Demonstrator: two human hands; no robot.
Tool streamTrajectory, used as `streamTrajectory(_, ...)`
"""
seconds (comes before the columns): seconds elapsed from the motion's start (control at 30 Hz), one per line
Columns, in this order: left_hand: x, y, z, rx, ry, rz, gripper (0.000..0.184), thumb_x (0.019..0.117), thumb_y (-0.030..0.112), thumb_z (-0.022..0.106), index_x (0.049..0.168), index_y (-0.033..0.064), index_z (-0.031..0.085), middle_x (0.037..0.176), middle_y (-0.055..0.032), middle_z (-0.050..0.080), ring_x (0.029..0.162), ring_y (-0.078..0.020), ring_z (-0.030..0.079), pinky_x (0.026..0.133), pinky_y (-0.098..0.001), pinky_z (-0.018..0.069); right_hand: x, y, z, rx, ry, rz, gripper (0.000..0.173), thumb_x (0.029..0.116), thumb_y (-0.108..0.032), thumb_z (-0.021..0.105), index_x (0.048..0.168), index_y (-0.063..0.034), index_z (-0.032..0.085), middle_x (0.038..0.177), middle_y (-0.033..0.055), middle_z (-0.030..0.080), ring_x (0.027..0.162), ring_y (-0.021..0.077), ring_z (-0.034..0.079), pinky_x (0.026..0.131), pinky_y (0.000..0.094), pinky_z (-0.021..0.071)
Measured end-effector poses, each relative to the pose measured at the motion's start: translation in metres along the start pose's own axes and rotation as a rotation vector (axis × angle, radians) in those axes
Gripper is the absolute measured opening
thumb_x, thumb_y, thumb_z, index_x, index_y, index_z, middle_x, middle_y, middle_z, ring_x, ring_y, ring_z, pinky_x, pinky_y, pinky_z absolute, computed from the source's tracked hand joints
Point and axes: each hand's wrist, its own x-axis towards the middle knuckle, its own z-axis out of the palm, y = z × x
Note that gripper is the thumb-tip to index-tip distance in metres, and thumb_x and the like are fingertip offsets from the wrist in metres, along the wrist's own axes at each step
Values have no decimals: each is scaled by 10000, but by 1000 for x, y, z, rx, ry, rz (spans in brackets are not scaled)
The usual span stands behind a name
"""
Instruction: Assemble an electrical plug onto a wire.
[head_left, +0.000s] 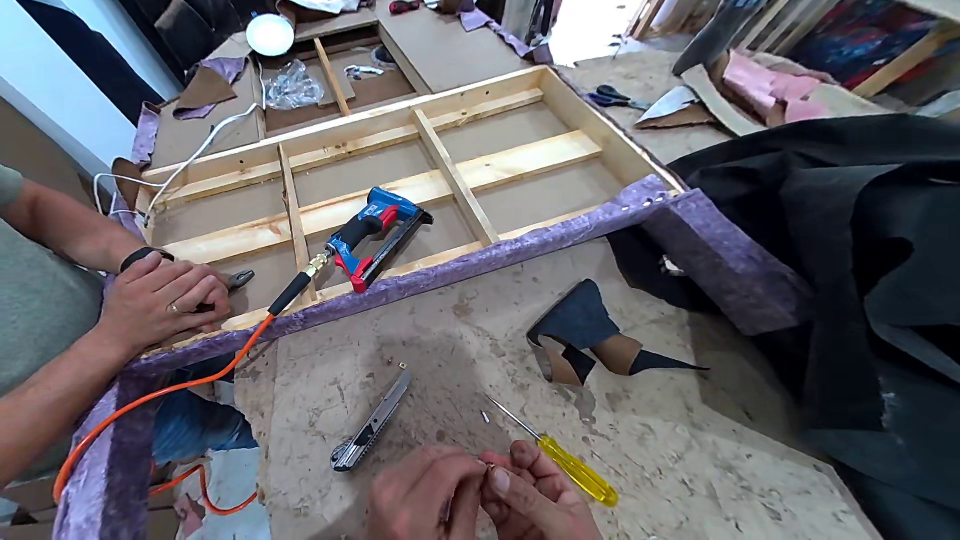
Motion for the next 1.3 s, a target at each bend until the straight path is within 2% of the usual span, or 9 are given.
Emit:
streamTrajectory(0.1,4,2,-5,-69,-54,-147,134,955,142,714,1040,48,759,900,-35,734,719,-41,651,622,-182,554,2,-3,-3,-243,-72,-174,196,862,106,719,948,-67,683,900,78,778,730,123,739,684,270,628)
streamTrajectory(0.27,8,3,-8,-156,-91,-200,113,939,127,733,1016,61,784,888,-17,748,698,-31,647,606,-189,553,10,-10,-16,-537,-234,-419,238,860,31,770,1032,-133,753,942,-6,787,783,82,742,722,259,637)
streamTrajectory(0.53,12,4,-10,-17,-122,-112,100,956,155,719,957,68,768,874,-26,742,763,-58,681,680,-203,579,24,-26,-27,-653,-408,-369,259,852,29,776,1093,-63,774,1111,25,742,885,105,728,788,294,647)
streamTrajectory(0.67,11,10,-10,66,-111,-107,97,948,150,719,948,65,766,853,-37,738,729,-73,675,662,-211,575,23,-22,-23,-654,-334,-373,248,826,54,784,1046,-59,775,1014,8,764,803,81,721,727,269,639)
streamTrajectory(0.83,12,17,-13,-77,-140,-297,125,960,112,689,999,7,746,849,-75,716,637,-68,635,572,-218,552,39,-24,-30,-486,-369,-237,226,855,25,748,1051,-82,782,921,31,767,765,121,726,717,309,632)
streamTrajectory(0.97,14,12,-19,-275,-168,-479,141,974,83,658,1041,-25,717,851,-48,715,650,-46,629,596,-226,549,45,-11,-48,-271,-410,-174,137,925,-149,750,1049,-136,807,945,40,774,797,113,736,734,283,631)
streamTrajectory(1.07,13,8,-21,-264,-175,-503,147,988,97,632,1051,-3,718,870,-32,715,672,-42,632,606,-217,548,37,-7,-50,-397,-389,-297,142,916,-65,745,1045,-114,783,1057,65,769,819,146,745,718,309,643)
streamTrajectory(1.17,14,7,-25,-243,-220,-504,162,1002,100,596,1069,7,711,909,-38,716,731,-61,658,657,-235,569,32,-10,-37,-635,-310,-442,175,846,61,749,992,-34,734,947,69,780,726,138,741,645,311,644)
streamTrajectory(1.3,17,5,-30,-210,-289,-453,168,1009,107,592,1061,13,720,906,-46,720,734,-71,663,663,-252,573,41,-10,-26,-827,-402,-647,149,899,-28,755,1044,-11,783,913,64,739,736,108,721,663,277,653)
